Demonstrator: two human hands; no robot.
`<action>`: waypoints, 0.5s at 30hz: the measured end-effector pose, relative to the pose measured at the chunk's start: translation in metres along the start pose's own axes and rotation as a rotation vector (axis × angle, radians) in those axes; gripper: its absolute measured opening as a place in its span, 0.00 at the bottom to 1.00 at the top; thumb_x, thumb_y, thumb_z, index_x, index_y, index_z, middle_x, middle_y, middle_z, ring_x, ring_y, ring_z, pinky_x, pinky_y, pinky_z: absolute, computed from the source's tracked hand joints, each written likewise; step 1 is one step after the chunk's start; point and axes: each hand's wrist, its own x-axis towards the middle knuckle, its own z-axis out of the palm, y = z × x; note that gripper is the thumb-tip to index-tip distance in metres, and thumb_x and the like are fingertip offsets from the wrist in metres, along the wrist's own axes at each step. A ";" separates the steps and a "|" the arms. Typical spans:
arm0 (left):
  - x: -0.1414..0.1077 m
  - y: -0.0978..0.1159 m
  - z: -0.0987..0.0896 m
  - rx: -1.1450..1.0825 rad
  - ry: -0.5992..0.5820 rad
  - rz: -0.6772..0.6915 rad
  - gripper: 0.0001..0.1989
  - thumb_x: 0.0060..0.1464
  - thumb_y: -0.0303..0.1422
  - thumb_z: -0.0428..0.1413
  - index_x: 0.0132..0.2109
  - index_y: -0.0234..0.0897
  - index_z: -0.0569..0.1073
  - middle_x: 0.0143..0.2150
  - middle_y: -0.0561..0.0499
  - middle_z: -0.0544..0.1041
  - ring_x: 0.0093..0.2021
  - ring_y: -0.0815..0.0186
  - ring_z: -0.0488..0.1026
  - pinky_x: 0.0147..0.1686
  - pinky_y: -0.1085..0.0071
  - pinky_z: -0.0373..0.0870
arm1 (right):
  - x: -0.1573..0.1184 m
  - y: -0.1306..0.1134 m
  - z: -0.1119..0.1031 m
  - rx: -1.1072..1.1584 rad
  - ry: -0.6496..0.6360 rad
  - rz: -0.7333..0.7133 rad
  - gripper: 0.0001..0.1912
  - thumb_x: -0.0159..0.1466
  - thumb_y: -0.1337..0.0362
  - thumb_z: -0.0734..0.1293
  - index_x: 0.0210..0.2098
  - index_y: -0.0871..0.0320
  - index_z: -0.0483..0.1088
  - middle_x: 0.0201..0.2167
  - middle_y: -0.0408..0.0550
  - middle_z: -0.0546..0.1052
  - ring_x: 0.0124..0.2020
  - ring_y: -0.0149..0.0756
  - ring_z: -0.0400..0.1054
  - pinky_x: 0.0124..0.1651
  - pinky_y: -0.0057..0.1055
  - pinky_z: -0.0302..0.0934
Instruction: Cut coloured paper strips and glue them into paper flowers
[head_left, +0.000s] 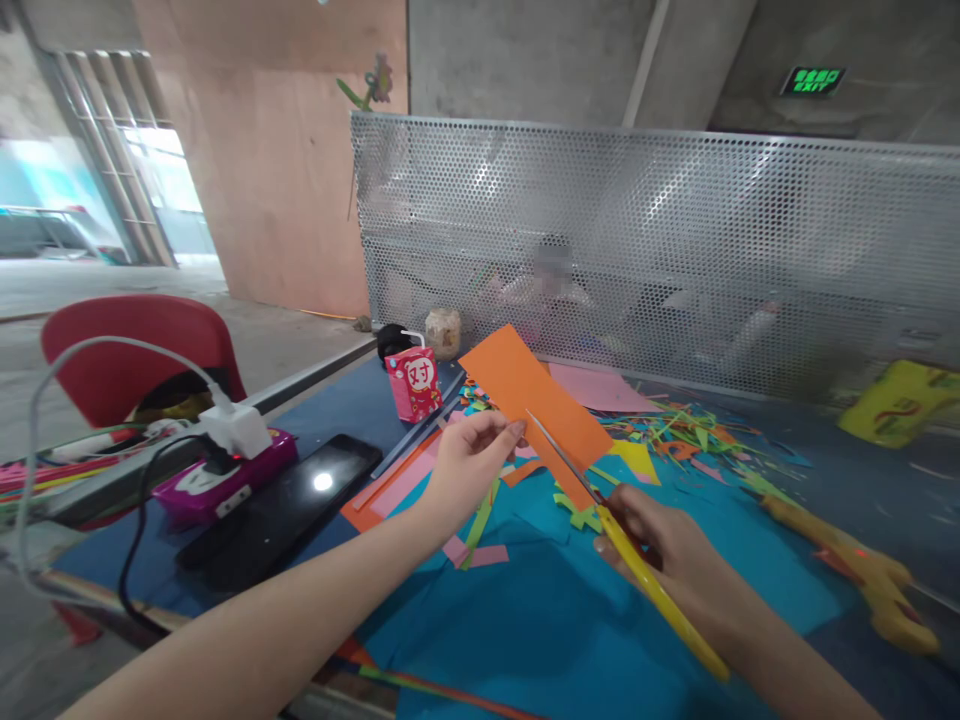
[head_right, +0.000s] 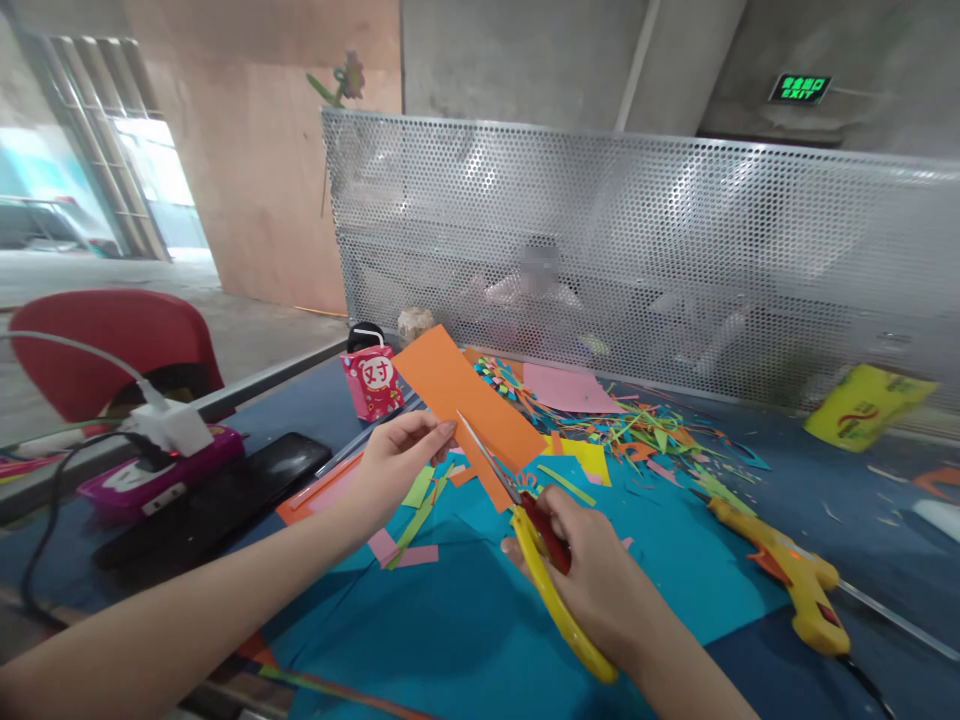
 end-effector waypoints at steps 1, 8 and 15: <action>0.000 0.001 0.000 0.004 -0.002 0.002 0.10 0.45 0.34 0.53 0.22 0.33 0.66 0.18 0.57 0.66 0.19 0.77 0.61 0.20 0.80 0.57 | 0.000 0.000 0.000 0.001 0.003 -0.004 0.11 0.57 0.59 0.58 0.24 0.56 0.51 0.16 0.35 0.54 0.18 0.25 0.47 0.19 0.22 0.43; 0.001 0.000 0.000 0.036 -0.037 0.011 0.11 0.45 0.35 0.53 0.21 0.33 0.66 0.16 0.57 0.65 0.19 0.76 0.61 0.18 0.81 0.56 | 0.002 0.002 0.001 0.009 0.005 -0.024 0.11 0.57 0.58 0.58 0.24 0.56 0.51 0.17 0.37 0.56 0.19 0.25 0.50 0.19 0.22 0.45; 0.001 0.000 -0.001 0.054 -0.051 0.022 0.11 0.46 0.35 0.53 0.21 0.33 0.66 0.17 0.57 0.66 0.19 0.77 0.61 0.19 0.81 0.57 | 0.001 0.001 0.001 0.025 0.027 -0.037 0.11 0.57 0.58 0.58 0.25 0.57 0.53 0.17 0.37 0.57 0.18 0.25 0.50 0.19 0.22 0.45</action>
